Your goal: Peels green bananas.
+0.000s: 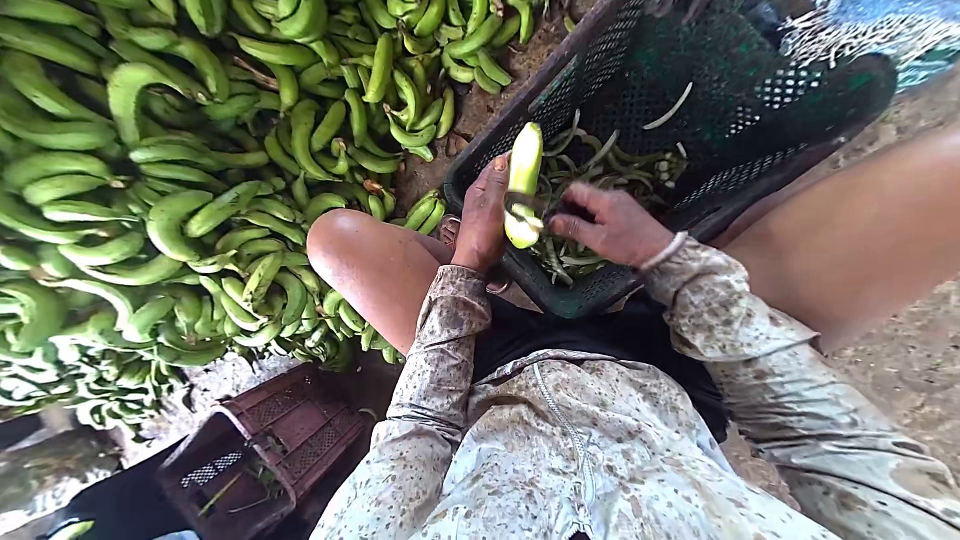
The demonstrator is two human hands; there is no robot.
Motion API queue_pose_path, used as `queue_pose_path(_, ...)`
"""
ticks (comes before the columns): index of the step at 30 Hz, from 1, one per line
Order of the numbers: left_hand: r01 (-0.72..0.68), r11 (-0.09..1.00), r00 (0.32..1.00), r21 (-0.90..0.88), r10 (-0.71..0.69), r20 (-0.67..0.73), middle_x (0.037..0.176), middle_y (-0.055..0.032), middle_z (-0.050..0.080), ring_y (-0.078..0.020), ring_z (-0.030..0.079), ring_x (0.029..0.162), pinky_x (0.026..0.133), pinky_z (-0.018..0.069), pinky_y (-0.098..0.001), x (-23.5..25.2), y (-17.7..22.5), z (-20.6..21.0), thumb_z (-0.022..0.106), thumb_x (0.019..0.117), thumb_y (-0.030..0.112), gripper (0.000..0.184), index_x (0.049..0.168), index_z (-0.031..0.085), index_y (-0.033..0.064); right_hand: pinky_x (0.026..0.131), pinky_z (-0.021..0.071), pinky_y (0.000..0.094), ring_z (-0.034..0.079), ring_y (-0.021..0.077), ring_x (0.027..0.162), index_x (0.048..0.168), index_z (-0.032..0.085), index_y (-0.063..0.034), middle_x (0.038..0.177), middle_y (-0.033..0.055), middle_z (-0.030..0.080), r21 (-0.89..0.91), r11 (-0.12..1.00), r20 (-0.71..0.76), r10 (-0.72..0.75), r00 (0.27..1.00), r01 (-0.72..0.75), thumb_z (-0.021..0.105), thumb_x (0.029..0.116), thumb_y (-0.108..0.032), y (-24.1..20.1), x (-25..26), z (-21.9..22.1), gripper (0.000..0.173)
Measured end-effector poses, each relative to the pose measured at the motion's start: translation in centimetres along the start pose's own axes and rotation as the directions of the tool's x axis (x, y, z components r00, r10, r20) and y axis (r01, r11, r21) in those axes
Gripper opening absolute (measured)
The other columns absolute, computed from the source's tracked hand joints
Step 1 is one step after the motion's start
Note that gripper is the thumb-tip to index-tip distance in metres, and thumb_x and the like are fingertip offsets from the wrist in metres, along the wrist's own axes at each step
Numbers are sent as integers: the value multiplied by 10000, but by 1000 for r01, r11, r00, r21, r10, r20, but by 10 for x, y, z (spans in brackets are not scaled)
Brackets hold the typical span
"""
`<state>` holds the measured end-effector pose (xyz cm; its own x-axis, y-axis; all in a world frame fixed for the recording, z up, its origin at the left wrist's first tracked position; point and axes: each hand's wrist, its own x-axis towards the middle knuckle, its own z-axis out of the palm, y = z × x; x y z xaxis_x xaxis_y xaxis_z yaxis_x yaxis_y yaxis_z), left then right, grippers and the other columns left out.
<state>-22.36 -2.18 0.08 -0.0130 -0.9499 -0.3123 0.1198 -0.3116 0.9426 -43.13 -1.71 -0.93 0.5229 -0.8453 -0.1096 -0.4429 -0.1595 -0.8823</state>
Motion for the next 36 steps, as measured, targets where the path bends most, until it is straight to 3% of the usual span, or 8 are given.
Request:
queue_pose_path(4,199,977,971,-84,-185,151,884,-57,674,-138,653,699,611,580,-297,-15,2,2,282,1129,325,404,1287,566,85,965,532,522,673,320,1064,1190,627,26,1145,210,673,-92,974,-367,159,917,-206,651,1000,-400,12,15,-23,467)
queue_pose_path(8,379,915,890,-140,-319,327,842,-89,674,-165,623,587,493,541,-288,-24,-4,-6,190,1121,420,504,1332,535,118,969,520,425,668,231,1067,1230,598,-11,1133,166,681,-27,945,-463,276,842,-325,577,1036,-411,14,12,-43,446)
queue_pose_path(13,91,991,996,-100,-89,22,986,-69,667,-148,667,823,735,595,-339,3,-7,6,307,1126,350,422,1327,549,69,897,561,413,687,192,965,1196,656,-7,1052,138,702,-10,998,-269,60,961,-65,556,1037,-396,-1,-8,-9,431)
queue_pose_path(19,-110,992,960,65,123,-251,1146,-120,637,-157,661,1018,914,572,-352,22,-21,10,334,1129,272,403,1370,513,3,764,553,318,656,104,815,1124,656,-38,905,58,680,64,997,-122,-28,992,36,547,1045,-406,-1,-13,11,391)
queue_pose_path(24,0,1000,1000,-13,0,31,1079,-84,639,-137,654,903,804,583,-321,7,-14,12,308,1127,257,390,1407,467,38,857,557,472,690,241,919,1206,610,-28,999,142,691,12,987,-98,160,982,-160,553,1051,-409,3,-1,1,416)
queue_pose_path(28,296,955,849,-31,-248,466,876,-82,659,-165,627,611,515,557,-301,-11,-9,2,292,1122,320,389,1388,479,108,933,528,497,684,292,1006,1220,610,-9,1079,189,686,-47,944,-263,303,916,-325,546,1058,-430,19,11,-28,455)
queue_pose_path(33,126,929,943,349,-221,248,1068,-63,673,-86,665,870,797,579,-281,-8,-8,3,410,1115,256,358,1377,546,53,903,535,540,686,312,996,1192,616,-7,1054,189,687,-104,949,-273,261,926,-298,563,1035,-450,12,-3,-23,473)
queue_pose_path(36,36,856,912,516,-238,333,1133,-87,673,-100,669,927,857,573,-314,-2,-7,2,427,1111,261,367,1391,541,55,920,509,637,669,397,1059,1223,610,-11,1112,222,675,-142,904,-208,372,905,-404,576,1037,-450,12,-1,-15,478)
